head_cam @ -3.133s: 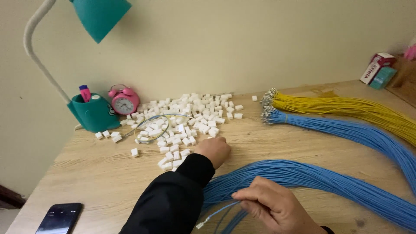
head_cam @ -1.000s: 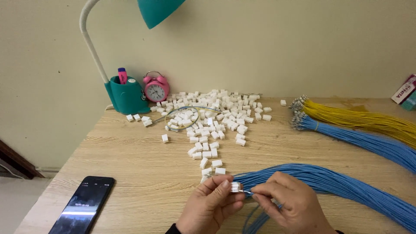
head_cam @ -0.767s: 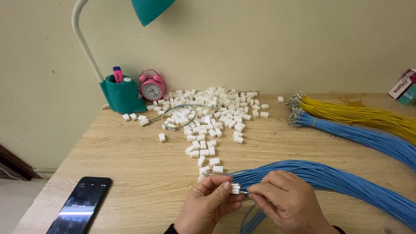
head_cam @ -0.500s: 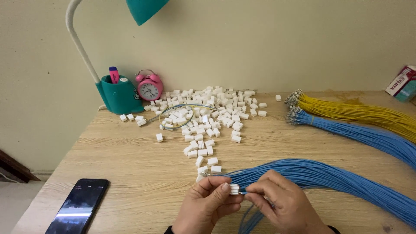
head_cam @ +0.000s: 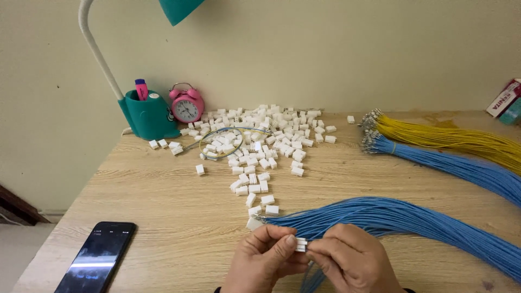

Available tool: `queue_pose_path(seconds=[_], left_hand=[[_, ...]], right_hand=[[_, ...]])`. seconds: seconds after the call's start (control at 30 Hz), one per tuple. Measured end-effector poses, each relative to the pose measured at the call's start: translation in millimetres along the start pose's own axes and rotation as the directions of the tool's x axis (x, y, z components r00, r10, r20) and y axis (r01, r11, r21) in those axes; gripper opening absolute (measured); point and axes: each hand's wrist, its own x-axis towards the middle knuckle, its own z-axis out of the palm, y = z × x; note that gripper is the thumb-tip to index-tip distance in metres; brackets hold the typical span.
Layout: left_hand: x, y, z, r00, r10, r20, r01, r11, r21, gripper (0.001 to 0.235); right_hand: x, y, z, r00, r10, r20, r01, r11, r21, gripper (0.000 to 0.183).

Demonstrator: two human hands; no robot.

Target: The person assembles fiber optic cables by inserting the ends of blue and yellow cables into white plastic connectors. They repeatedly pick up a connector and a cable, insert the cable, and place the assembled unit on the table. The person also briefly interacts with a smartphone on the table.

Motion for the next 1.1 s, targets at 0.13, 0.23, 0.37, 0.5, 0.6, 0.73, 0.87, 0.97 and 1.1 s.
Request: queue_pose_path(seconds=[0.13, 0.23, 0.37, 0.5, 0.6, 0.73, 0.87, 0.97, 1.1], left_hand=[[0, 3, -1, 1.000, 0.010, -0.001, -0.010, 0.999, 0.040, 0.017], [1, 5, -4, 0.998, 0.051, 0.031, -0.054, 0.993, 0.104, 0.017], [2, 9, -11, 0.883, 0.417, 0.214, -0.468, 0.768, 0.438, 0.026], [-13, 36, -4, 0.451, 0.678, 0.581, -0.686, -0.154, 0.711, 0.026], [-6, 42, -11, 0.406, 0.648, 0.644, -0.678, -0.259, 0.688, 0.027], [8, 51, -30, 0.444, 0.671, 0.594, -0.613, -0.256, 0.748, 0.022], [17, 60, -47, 0.519, 0.734, 0.438, -0.474, -0.179, 0.862, 0.021], [16, 64, -46, 0.633, 0.698, 0.334, -0.415, -0.057, 0.908, 0.026], [11, 65, -40, 0.767, 0.531, 0.360, -0.436, 0.019, 0.900, 0.039]], right_hand=[[0, 4, 0, 1.000, -0.007, 0.002, 0.006, 0.999, 0.041, 0.011], [2, 9, 0, 0.999, -0.049, -0.004, 0.049, 0.998, 0.035, 0.013], [1, 12, 0, 1.000, 0.029, 0.005, -0.030, 0.985, 0.171, 0.012], [-7, 24, -2, 0.985, 0.155, 0.070, -0.168, 0.956, 0.239, 0.016], [-3, 22, -4, 0.977, 0.066, 0.201, -0.143, 0.908, 0.395, 0.009], [-3, 20, -2, 0.913, -0.070, 0.402, -0.149, 0.860, 0.488, 0.006], [-14, 28, 5, 0.753, -0.150, 0.640, -0.283, 0.805, 0.522, 0.028], [-23, 36, 15, 0.733, -0.265, 0.627, -0.164, 0.825, 0.541, 0.036], [-30, 41, 21, 0.691, -0.301, 0.657, -0.077, 0.873, 0.481, 0.039]])
